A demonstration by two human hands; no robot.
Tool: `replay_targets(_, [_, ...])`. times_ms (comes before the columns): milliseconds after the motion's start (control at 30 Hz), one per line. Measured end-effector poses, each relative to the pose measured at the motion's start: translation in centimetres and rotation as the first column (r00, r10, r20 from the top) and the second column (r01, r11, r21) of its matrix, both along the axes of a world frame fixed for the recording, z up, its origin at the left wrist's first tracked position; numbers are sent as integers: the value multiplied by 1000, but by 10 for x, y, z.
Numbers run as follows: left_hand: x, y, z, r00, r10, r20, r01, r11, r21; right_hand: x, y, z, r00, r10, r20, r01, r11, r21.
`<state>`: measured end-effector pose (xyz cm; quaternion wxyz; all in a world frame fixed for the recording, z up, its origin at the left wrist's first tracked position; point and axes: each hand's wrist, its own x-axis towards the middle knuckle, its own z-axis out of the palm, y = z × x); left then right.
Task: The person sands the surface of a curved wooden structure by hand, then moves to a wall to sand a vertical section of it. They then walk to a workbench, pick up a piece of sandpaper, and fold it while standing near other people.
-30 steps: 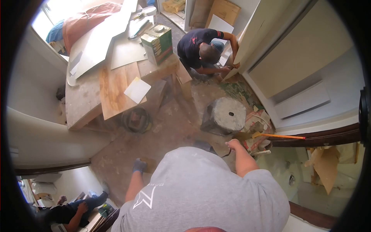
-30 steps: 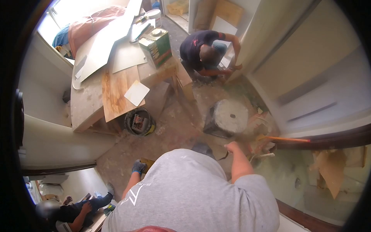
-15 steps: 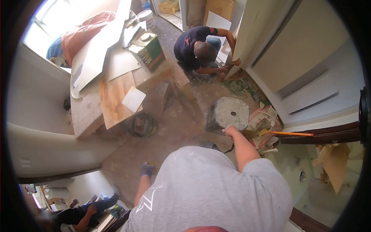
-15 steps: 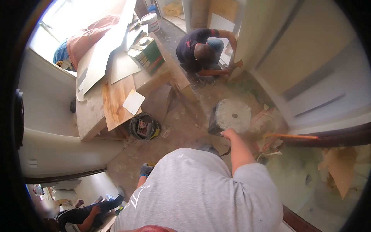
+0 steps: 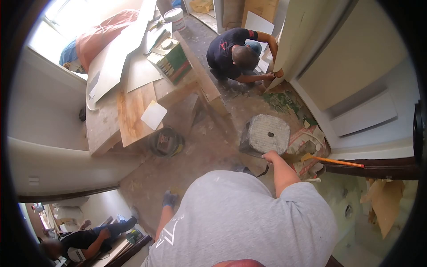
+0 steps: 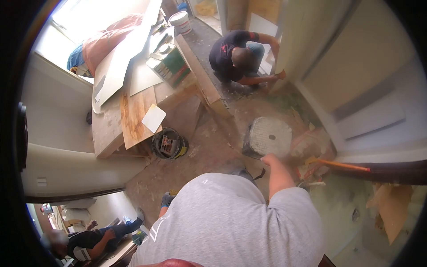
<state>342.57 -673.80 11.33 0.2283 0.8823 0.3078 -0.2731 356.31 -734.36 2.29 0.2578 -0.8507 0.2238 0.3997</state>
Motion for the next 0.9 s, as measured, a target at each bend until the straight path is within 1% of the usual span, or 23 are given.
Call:
replay_targets(100, [-1,-9,12,999,22,-28,-22,1000,10,13,-1,-13,983,179,32,-177,983,-56])
replay_targets(200, [-2,-16,12,998,42,-46,-41,999,34,29,4,2,928,352,123,-349,936,-46])
replay_targets(233, [-1,-21,17,998,44,-49,-42,998,37,33,2,-4,876,455,163,-450,890,-66])
replay_targets(300, [-1,-29,19,998,52,-44,-50,998,46,42,-1,-25,733,639,234,-631,767,-120])
replay_targets(367, [-3,-37,19,998,62,-27,-61,996,58,56,0,-9,735,664,138,-663,746,-59])
replay_targets(400, [-3,-41,21,997,67,-33,-65,996,67,59,2,0,723,681,118,-679,732,-63])
replay_targets(433, [-1,-51,32,997,73,-39,-70,995,77,62,0,-2,710,697,98,-694,717,-67])
replay_targets(500, [-1,-58,36,996,78,-39,-74,994,82,66,2,-8,661,742,114,-727,671,-148])
replay_targets(600, [-5,-67,35,997,78,-25,-77,995,62,73,-12,-46,470,882,40,-864,468,-187])
replay_targets(700, [-6,-83,46,996,81,-26,-80,996,38,73,-18,-33,498,865,51,-844,498,-201])
replay_targets(800, [-12,-89,44,997,80,-23,-79,996,35,75,-29,-37,452,890,57,-872,455,-179])
replay_targets(867, [-12,-98,45,998,69,5,-69,997,42,79,-32,-38,679,734,15,-730,677,-91])
replay_targets(900, [-11,-102,47,997,80,0,-80,996,34,79,-33,-39,750,661,-3,-660,748,-67])
